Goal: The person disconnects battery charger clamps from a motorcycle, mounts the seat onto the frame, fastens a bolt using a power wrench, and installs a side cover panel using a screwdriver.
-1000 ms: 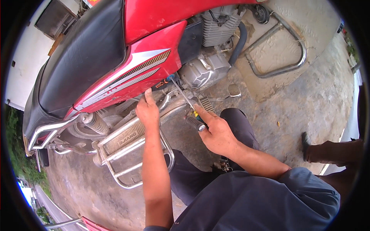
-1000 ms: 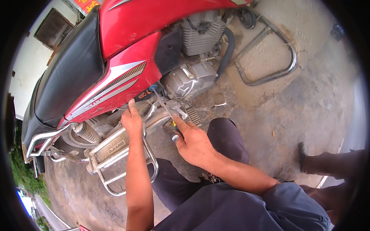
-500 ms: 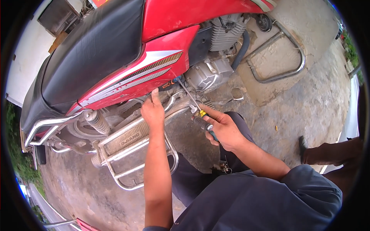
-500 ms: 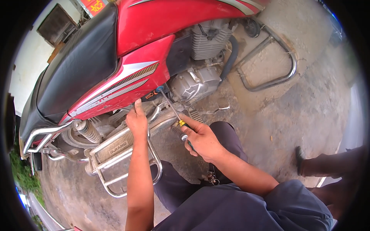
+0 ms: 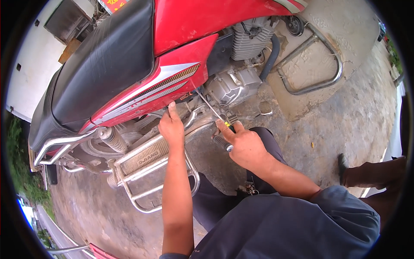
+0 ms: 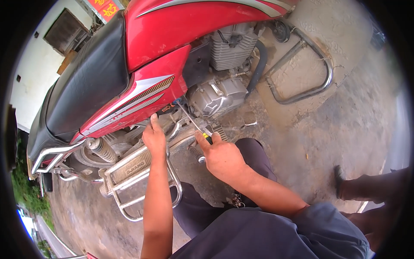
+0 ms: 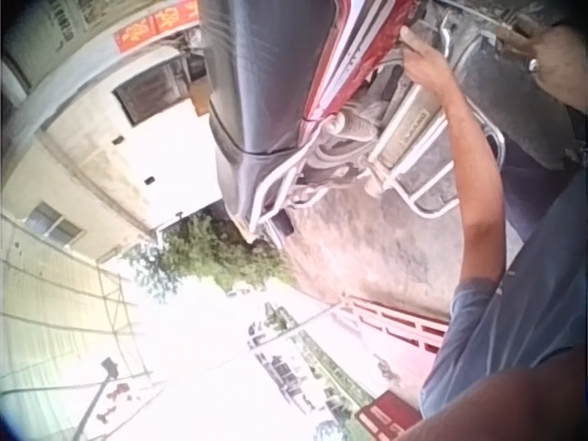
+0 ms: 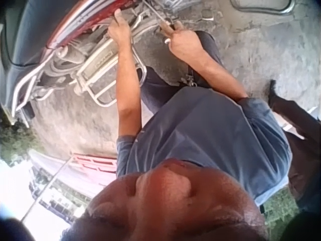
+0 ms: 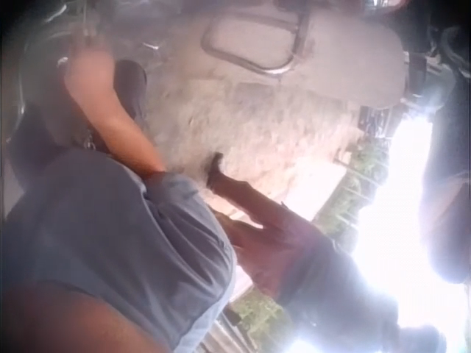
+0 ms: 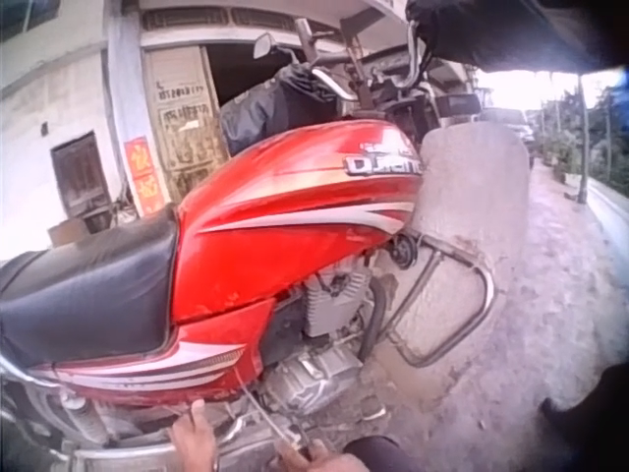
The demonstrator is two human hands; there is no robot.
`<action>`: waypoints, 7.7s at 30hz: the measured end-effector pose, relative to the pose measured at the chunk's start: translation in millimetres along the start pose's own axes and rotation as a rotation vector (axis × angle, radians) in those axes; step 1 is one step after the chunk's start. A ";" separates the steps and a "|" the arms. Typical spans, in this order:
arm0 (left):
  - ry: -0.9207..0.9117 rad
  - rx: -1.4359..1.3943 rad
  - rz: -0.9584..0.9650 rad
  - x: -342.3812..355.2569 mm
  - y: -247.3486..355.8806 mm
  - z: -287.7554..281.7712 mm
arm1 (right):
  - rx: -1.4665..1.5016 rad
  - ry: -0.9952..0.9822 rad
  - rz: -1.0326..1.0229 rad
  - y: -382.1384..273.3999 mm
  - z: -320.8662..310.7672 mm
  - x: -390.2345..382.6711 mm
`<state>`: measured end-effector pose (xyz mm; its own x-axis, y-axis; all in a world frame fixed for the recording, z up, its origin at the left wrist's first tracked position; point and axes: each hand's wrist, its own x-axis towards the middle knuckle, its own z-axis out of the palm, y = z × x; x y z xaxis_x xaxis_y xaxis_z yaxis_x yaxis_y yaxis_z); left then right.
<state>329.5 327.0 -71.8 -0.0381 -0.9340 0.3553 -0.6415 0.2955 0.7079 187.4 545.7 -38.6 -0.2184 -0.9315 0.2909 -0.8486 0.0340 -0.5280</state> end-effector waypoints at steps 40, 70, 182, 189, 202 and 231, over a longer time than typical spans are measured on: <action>0.221 0.678 0.949 13.5 50.6 -218.7 | 1.238 0.050 0.525 76.9 -8.8 -81.2; -0.254 -0.154 1.041 -83.7 140.4 -27.4 | 1.192 -0.023 0.663 70.5 -32.7 -108.0; -0.964 -0.065 -0.912 1183.0 -759.4 -696.6 | 0.760 0.314 1.157 -845.1 340.8 974.6; -1.171 0.019 -1.027 1340.7 -740.0 -537.1 | 0.443 0.418 1.149 -784.2 310.9 1048.3; -1.844 -0.164 0.505 1368.4 -142.5 -151.8 | 0.681 0.746 1.037 -594.8 201.4 1120.5; -2.200 -0.183 2.015 845.7 349.6 196.3 | 0.139 1.876 2.337 -310.9 90.3 890.1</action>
<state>-77.3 -399.0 356.3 -0.1086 0.9670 -0.2305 0.7065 0.2382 0.6665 300.4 -326.8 312.5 0.0649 0.9299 -0.3621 0.6614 -0.3118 -0.6822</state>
